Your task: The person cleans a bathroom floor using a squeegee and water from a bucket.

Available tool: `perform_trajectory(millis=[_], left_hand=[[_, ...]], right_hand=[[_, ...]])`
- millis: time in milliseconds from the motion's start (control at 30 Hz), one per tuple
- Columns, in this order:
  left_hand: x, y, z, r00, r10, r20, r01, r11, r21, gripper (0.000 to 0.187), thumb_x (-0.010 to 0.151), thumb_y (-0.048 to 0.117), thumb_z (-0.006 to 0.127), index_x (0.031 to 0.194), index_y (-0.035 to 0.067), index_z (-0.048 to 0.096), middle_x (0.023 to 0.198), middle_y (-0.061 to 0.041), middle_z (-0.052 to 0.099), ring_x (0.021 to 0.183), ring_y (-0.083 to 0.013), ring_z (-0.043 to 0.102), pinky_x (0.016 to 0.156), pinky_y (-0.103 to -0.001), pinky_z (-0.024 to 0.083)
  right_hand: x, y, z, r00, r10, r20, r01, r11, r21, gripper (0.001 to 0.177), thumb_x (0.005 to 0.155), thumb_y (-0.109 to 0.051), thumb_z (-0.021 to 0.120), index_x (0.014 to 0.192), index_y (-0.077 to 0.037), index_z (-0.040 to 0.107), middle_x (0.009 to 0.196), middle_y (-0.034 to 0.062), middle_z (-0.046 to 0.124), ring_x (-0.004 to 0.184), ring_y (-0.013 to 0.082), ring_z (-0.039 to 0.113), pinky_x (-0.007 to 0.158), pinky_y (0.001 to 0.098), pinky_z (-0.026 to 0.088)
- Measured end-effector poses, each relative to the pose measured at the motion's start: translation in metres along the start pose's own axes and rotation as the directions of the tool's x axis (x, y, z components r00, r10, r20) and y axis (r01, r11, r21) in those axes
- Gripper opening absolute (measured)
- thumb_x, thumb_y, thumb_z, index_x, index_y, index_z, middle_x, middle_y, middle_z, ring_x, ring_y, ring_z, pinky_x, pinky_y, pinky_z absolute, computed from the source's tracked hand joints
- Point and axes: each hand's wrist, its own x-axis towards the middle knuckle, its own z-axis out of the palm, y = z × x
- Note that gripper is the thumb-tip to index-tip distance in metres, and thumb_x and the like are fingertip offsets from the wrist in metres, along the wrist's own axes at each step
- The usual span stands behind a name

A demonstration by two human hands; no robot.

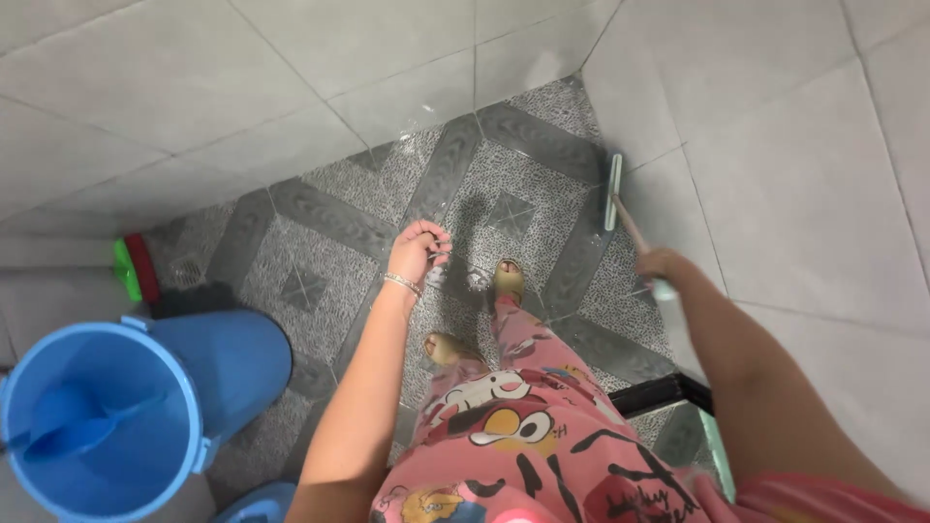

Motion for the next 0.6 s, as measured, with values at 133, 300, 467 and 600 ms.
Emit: perform_trajectory(millis=[133, 300, 467, 600], left_hand=[[0.013, -0.007, 0.006, 0.997, -0.01, -0.077, 0.01, 1.0, -0.006, 0.019, 0.085, -0.005, 0.048, 0.093, 0.005, 0.063, 0.088, -0.006, 0.068, 0.075, -0.0144, 0.065, 0.064, -0.028, 0.054], [0.01, 0.016, 0.006, 0.985, 0.028, -0.17, -0.038, 0.998, -0.058, 0.02, 0.085, -0.007, 0.047, 0.092, 0.004, 0.062, 0.085, -0.008, 0.068, 0.072, -0.0161, 0.065, 0.065, -0.029, 0.054], [0.012, 0.02, -0.013, 0.957, -0.009, -0.289, -0.018, 0.996, -0.091, 0.019, 0.089, -0.005, 0.046, 0.093, 0.005, 0.062, 0.085, -0.008, 0.068, 0.073, -0.0158, 0.065, 0.064, -0.028, 0.054], [0.038, 0.01, -0.021, 0.957, -0.025, -0.288, -0.018, 0.989, -0.145, 0.022, 0.087, -0.007, 0.046, 0.095, 0.004, 0.063, 0.086, -0.009, 0.069, 0.074, -0.0176, 0.067, 0.063, -0.03, 0.055]], right_hand=[[0.031, -0.135, -0.104, 0.926, 0.227, 0.301, -0.254, 0.966, 0.055, 0.026, 0.084, -0.023, 0.077, 0.108, -0.015, 0.076, 0.108, 0.0111, 0.074, 0.097, 0.0271, 0.073, 0.086, 0.0387, 0.058], [0.172, -0.249, -0.117, 0.974, -0.213, 0.074, 0.141, 0.832, 0.537, 0.015, 0.088, -0.02, 0.073, 0.087, -0.006, 0.073, 0.072, 0.0117, 0.068, 0.057, 0.0247, 0.062, 0.053, 0.0424, 0.05], [0.164, -0.285, -0.237, 0.904, -0.018, 0.427, -0.401, 0.307, 0.863, 0.022, 0.093, -0.022, 0.073, 0.096, -0.002, 0.066, 0.063, 0.0058, 0.061, 0.045, 0.0175, 0.054, 0.044, 0.0362, 0.043], [0.096, -0.193, -0.305, 0.968, -0.002, 0.249, -0.217, 0.484, 0.847, 0.045, 0.087, -0.025, 0.076, 0.125, -0.003, 0.066, 0.074, 0.0033, 0.065, 0.055, 0.0118, 0.057, 0.045, 0.0286, 0.045]])
